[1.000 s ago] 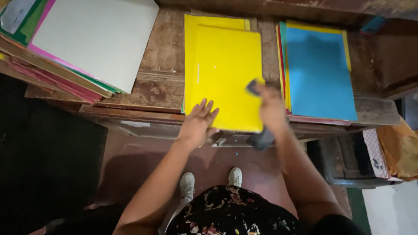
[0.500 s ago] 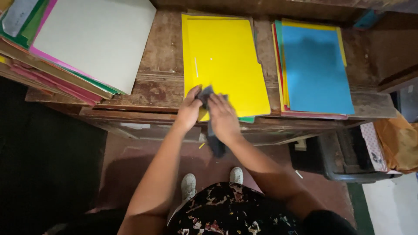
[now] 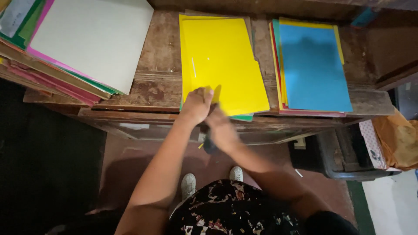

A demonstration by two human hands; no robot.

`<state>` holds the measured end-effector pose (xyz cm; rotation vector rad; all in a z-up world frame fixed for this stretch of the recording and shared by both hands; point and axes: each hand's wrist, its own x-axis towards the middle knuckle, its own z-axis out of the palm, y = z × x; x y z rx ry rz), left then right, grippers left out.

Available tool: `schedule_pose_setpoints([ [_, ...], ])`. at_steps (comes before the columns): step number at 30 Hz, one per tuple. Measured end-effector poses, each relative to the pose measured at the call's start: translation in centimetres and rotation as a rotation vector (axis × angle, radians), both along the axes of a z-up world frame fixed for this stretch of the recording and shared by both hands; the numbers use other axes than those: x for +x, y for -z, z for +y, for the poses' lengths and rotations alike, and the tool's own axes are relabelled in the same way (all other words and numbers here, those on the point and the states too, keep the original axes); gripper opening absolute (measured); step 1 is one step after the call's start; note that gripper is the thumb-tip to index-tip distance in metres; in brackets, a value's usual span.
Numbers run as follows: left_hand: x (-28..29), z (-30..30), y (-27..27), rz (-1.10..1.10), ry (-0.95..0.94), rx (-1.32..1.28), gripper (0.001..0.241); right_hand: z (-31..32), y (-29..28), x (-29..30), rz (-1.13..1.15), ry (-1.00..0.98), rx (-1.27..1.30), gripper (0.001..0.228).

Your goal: Wipe down several colored file folders with a cloth to clean them.

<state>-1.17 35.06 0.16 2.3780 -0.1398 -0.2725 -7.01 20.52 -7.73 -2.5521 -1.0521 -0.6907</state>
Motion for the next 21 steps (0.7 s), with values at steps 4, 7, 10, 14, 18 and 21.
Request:
schedule_pose_setpoints([
  [4,-1.5,-1.2,-2.2,0.036,0.168,0.252,0.072,-7.7,-2.7,1.3,0.162,0.332,0.076,0.049],
  [7,-3.2,-2.5,-4.0,0.085,0.191,0.398,0.074,-13.1,0.0,3.3,0.162,0.522,0.150,0.055],
  [10,-2.8,-5.4,-1.0,0.056,0.221,0.637,0.088,-12.0,0.8,2.4,0.071,0.524,0.115,0.053],
  [14,-2.2,-9.5,2.5,0.009,0.104,0.423,0.068,-9.2,3.0,0.5,0.137,0.327,0.097,0.057],
  [18,-3.3,-8.9,-1.5,-0.061,0.423,0.518,0.100,-13.8,-2.0,1.4,0.052,0.473,-0.033,0.047],
  [21,-3.0,-9.4,-2.1,-0.050,0.450,0.557,0.108,-20.2,2.4,4.1,0.205,0.558,0.145,0.066],
])
